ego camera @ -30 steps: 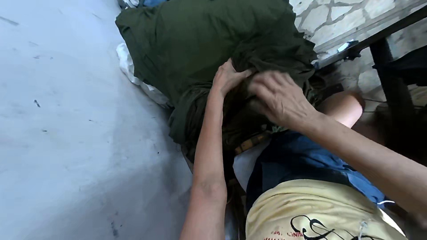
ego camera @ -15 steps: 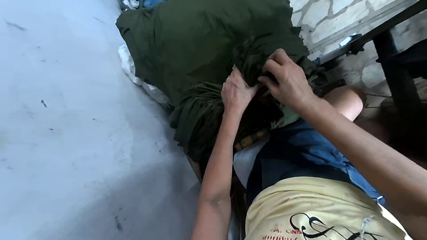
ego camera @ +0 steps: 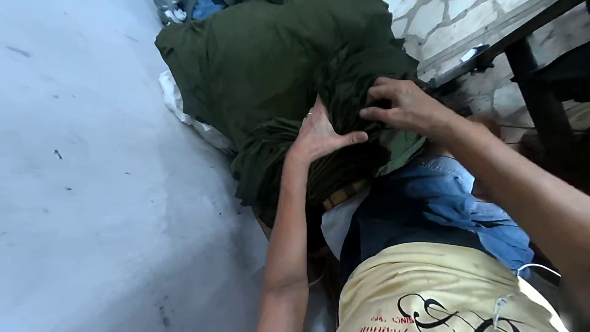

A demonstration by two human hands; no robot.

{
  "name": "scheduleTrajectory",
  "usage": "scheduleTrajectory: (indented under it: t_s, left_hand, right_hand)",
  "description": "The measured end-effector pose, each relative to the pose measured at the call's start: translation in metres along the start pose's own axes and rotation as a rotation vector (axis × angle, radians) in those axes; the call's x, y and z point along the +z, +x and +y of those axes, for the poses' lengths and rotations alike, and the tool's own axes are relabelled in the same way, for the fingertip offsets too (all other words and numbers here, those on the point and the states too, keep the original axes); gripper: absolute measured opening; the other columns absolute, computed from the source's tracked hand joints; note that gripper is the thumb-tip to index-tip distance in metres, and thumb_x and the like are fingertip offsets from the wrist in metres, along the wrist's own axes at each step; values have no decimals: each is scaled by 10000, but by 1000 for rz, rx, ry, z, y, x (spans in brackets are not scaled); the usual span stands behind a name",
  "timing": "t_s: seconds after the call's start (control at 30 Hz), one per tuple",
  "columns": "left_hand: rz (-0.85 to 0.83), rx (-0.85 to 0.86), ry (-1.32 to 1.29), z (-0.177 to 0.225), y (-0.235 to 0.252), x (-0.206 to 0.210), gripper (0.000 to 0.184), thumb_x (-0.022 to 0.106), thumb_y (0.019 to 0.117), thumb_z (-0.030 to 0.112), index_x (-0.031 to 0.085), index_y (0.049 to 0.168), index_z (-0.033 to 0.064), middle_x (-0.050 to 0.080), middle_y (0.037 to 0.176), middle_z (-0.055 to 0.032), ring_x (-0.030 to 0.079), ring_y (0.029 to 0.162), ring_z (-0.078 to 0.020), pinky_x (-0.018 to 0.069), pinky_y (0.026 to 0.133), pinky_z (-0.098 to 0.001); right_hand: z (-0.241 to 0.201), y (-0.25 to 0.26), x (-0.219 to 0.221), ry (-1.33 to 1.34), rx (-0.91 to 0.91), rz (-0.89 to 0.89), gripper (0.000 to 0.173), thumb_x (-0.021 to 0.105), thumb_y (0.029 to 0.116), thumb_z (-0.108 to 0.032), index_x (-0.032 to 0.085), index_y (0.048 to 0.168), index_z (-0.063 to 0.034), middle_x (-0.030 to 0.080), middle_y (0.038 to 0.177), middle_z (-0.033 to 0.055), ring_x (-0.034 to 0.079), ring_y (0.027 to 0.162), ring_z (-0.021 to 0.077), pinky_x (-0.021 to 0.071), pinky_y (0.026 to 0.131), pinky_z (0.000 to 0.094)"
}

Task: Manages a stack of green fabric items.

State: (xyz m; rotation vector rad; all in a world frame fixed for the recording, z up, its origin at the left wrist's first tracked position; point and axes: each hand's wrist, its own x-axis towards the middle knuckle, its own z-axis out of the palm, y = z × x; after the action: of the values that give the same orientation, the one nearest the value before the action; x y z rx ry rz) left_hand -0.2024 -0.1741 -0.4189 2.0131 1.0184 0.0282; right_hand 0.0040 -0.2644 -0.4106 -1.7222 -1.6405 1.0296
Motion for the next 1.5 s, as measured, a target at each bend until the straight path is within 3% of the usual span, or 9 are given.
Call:
scheduleTrajectory:
  t_s: [0.2, 0.37, 0.53, 0.67, 0.93, 1.13, 1.27, 1.37, 1.5]
  left_hand:
    - [283, -262, 245, 19, 12, 29, 1026, 781, 803, 587, 382, 1536, -10, 651, 1303, -234, 633, 1204, -398, 486, 992, -586]
    - [177, -281, 59, -3, 41, 4, 966, 775, 796, 641, 478, 1463, 8, 660, 1267, -238, 621, 1224, -388, 465, 1023, -601]
    - [118, -155, 9, -10, 18, 0, 983, 812, 809, 563, 414, 1506, -5, 641, 1264, -300, 623, 1196, -455, 482, 997, -657]
    - [59, 42, 25, 0, -13, 8, 1305, 830, 650, 671, 286, 1538, -116, 456, 1496, -321, 454, 1404, -422, 355, 1169, -572]
    - [414, -211, 69, 34, -7, 3, 803, 885, 783, 305, 532, 1353, -136, 657, 1183, -347, 637, 1156, -478, 469, 1016, -617]
    - [668, 196, -68, 40, -42, -51, 842, 886, 751, 353, 484, 1401, 1, 642, 1285, -121, 625, 1205, -114, 504, 1056, -324]
    - [677, 298, 261, 54, -46, -32, 1015, 913, 695, 377, 398, 1439, -83, 538, 1381, -293, 581, 1252, -403, 496, 1037, -524]
    - [552, 423, 248, 41, -43, 2, 1052, 925, 652, 366, 424, 1457, -90, 217, 1645, -288, 321, 1485, -420, 350, 1192, -509]
    - [359, 536, 350, 50, -52, 71, 732, 938, 606, 224, 673, 1215, -85, 422, 1583, -225, 452, 1435, -374, 443, 1110, -511]
  right_hand:
    - [-13, -27, 43, -413, -216, 244, 244, 601, 1014, -224, 671, 1125, -18, 636, 1226, 224, 625, 1146, 400, 520, 941, 544]
    - [23, -69, 56, -490, -221, -105, 237, 757, 903, -311, 719, 1026, -111, 618, 1351, 173, 561, 1301, 396, 481, 999, 610]
    - [-6, -42, 18, 16, -60, 1, 210, 684, 975, -199, 737, 1031, -3, 677, 1138, 153, 668, 1048, 255, 560, 927, 432]
    - [-24, -8, 19, 28, 57, 45, 270, 602, 1014, -167, 682, 1122, 66, 671, 1153, 237, 657, 1108, 354, 508, 990, 522]
    - [-34, -57, 56, -126, -108, 516, 187, 597, 999, -137, 702, 1089, -11, 696, 1173, 186, 685, 1093, 321, 565, 946, 445]
    - [3, -19, 48, 1337, 505, 249, 569, 186, 1123, -436, 475, 1367, -10, 668, 1140, 132, 692, 984, 218, 584, 871, 399]
    - [-24, 10, 22, 1785, 355, 580, 543, 164, 1083, -541, 572, 1110, -184, 670, 942, 32, 670, 875, 173, 588, 730, 399]
    - [-22, -14, 6, 1562, 281, 460, 692, 130, 1022, -706, 532, 1352, -249, 676, 1191, 13, 645, 1124, 170, 568, 918, 452]
    - [-4, -57, 4, 996, 335, 128, 871, 439, 837, -882, 517, 1410, -231, 674, 1228, -64, 646, 1127, 78, 574, 949, 357]
